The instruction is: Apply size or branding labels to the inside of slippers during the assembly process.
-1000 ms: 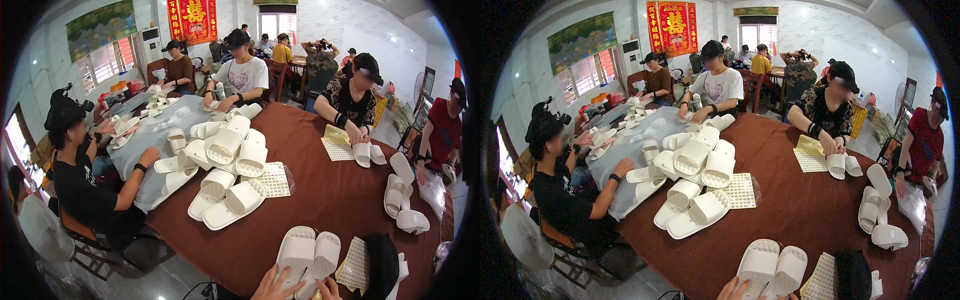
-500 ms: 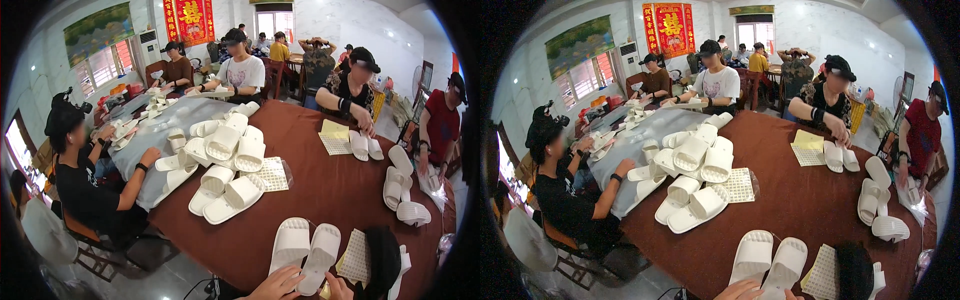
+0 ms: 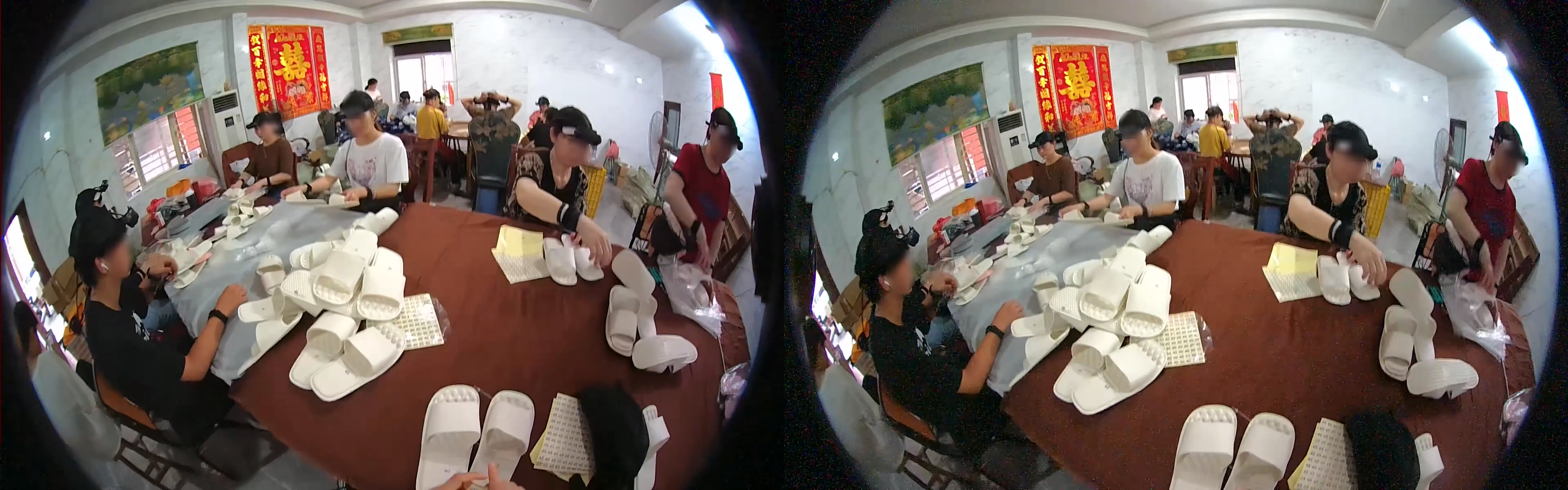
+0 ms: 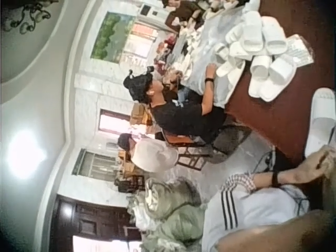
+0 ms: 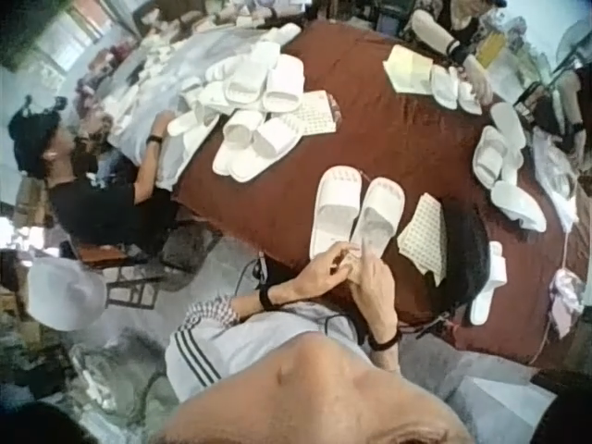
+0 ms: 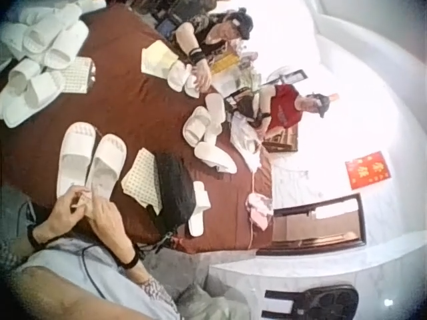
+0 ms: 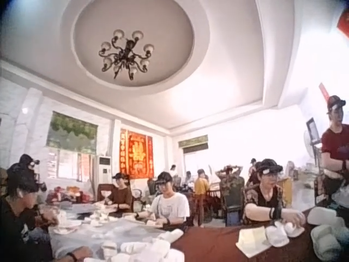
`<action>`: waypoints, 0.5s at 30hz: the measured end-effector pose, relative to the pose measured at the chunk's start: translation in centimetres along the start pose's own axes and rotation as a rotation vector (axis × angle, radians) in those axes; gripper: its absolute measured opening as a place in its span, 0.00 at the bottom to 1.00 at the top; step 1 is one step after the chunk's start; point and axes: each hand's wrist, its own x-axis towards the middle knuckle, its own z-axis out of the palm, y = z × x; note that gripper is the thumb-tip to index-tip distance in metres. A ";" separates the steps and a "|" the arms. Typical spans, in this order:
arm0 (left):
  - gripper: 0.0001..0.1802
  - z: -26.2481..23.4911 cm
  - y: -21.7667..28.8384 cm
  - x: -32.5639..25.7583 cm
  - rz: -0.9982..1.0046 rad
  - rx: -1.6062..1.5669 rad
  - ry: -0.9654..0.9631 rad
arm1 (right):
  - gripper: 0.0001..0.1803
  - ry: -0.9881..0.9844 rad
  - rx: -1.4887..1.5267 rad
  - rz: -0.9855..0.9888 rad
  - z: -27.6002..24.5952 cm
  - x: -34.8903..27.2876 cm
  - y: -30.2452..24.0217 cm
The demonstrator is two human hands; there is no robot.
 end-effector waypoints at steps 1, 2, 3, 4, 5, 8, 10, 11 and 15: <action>0.23 -0.2 0.1 -0.1 -0.014 -0.017 -0.001 | 0.40 -0.038 0.018 0.013 -0.5 0.1 -0.3; 0.21 -0.6 0.4 -0.2 -0.092 -0.051 -0.024 | 0.41 -0.055 -0.007 0.021 -0.7 -0.3 -0.3; 0.21 -0.9 0.7 0.1 -0.081 -0.085 -0.031 | 0.42 -0.072 -0.044 0.026 -0.6 -0.4 -0.1; 0.19 -0.9 0.6 0.2 -0.065 -0.070 0.005 | 0.42 -0.064 -0.015 0.030 -0.7 -0.6 -0.1; 0.18 -0.9 -0.1 0.7 -0.049 -0.053 0.037 | 0.42 -0.054 0.013 0.039 -0.7 -0.3 0.0; 0.24 -1.3 -1.5 0.8 -0.159 -0.026 -0.036 | 0.34 -0.036 0.021 0.119 -0.9 -0.5 -0.3; 0.22 -2.4 1.7 2.3 -0.119 0.184 0.020 | 0.42 -0.048 0.020 0.130 -2.0 0.4 0.2; 0.22 -3.3 1.2 1.4 -0.064 0.282 0.135 | 0.39 -0.100 0.143 0.152 -0.8 0.5 1.1; 0.17 -3.4 -0.6 1.7 -0.167 -0.011 0.166 | 0.30 0.009 0.147 0.246 -1.8 0.4 1.0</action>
